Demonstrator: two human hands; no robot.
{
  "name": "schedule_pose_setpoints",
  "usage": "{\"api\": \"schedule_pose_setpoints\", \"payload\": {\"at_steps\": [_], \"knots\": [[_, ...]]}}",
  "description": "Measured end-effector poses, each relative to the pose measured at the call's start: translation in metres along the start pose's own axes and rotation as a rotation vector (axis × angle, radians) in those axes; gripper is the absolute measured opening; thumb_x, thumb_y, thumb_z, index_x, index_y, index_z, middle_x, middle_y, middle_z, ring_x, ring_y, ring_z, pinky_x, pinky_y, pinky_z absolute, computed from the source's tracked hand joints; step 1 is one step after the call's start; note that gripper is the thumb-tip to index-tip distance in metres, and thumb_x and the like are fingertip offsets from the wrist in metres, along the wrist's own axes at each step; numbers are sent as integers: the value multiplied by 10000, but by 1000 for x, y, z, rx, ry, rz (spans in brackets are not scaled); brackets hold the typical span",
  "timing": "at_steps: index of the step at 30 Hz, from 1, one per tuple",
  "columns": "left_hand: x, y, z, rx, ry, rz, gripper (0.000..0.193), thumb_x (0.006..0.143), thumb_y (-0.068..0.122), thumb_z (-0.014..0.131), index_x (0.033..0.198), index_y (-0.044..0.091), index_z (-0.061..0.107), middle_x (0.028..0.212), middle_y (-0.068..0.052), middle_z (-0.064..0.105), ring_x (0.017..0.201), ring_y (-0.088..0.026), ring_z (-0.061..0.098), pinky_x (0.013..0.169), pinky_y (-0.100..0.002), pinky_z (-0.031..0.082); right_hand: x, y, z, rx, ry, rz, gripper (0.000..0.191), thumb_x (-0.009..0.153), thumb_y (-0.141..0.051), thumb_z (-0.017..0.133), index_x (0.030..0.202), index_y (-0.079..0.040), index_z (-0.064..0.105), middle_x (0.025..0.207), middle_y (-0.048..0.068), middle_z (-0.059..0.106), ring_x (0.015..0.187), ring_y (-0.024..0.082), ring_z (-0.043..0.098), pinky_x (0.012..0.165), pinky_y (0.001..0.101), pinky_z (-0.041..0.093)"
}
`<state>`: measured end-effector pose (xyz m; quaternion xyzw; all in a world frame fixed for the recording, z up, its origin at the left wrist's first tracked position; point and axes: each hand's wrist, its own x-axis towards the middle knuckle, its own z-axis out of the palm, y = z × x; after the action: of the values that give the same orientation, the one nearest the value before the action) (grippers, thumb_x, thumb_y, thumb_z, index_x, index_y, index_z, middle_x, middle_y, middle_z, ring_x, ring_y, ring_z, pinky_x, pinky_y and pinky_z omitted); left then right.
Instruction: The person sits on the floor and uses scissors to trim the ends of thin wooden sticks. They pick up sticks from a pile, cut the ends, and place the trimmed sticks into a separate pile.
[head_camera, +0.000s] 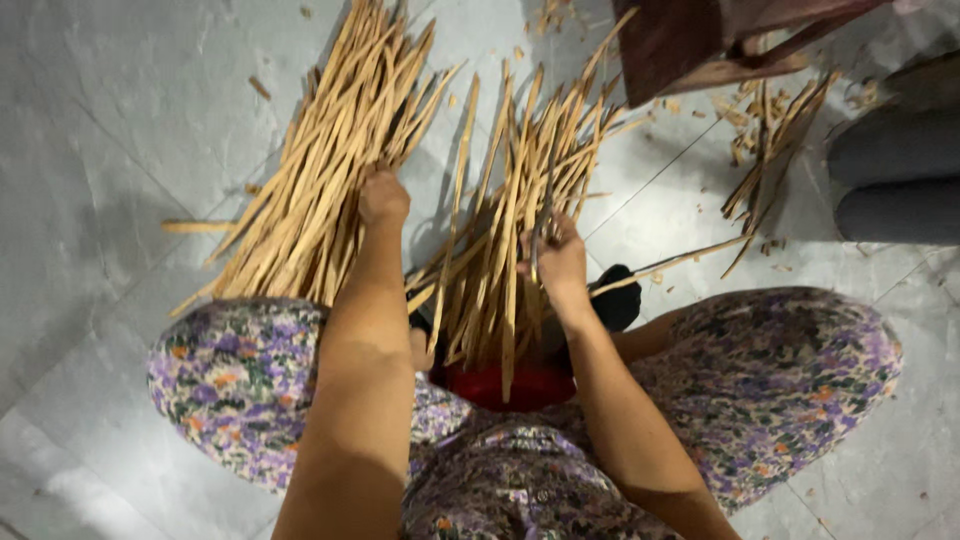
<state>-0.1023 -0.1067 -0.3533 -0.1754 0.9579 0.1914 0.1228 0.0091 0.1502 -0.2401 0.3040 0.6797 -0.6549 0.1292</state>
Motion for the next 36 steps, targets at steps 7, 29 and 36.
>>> {"api": "schedule_pose_setpoints", "payload": {"at_steps": [7,29,36], "knots": [[-23,21,-23,210,-43,-24,273,1024,211,541,1254,108,646,1347,-203,568,1166,-373,647,896,-461,578,-6,-1,1,15,-85,-92,574,933,-80,697,1460,-21,479,1010,116,675,678,166,669,534,299,602],[-40,94,-149,-273,418,379,243,955,289,697,1128,131,762,924,-191,746,843,-399,709,718,-495,551,-36,-36,-5,235,-130,-163,742,826,-186,798,1458,-23,445,894,81,724,442,121,578,384,246,425],[-105,158,-231,-845,-3,556,233,1014,224,654,1194,122,762,813,-23,765,700,-71,660,609,-236,519,-84,-72,-3,333,-148,-343,702,880,-236,768,1478,-64,443,1057,109,775,476,81,552,427,224,444]]}}
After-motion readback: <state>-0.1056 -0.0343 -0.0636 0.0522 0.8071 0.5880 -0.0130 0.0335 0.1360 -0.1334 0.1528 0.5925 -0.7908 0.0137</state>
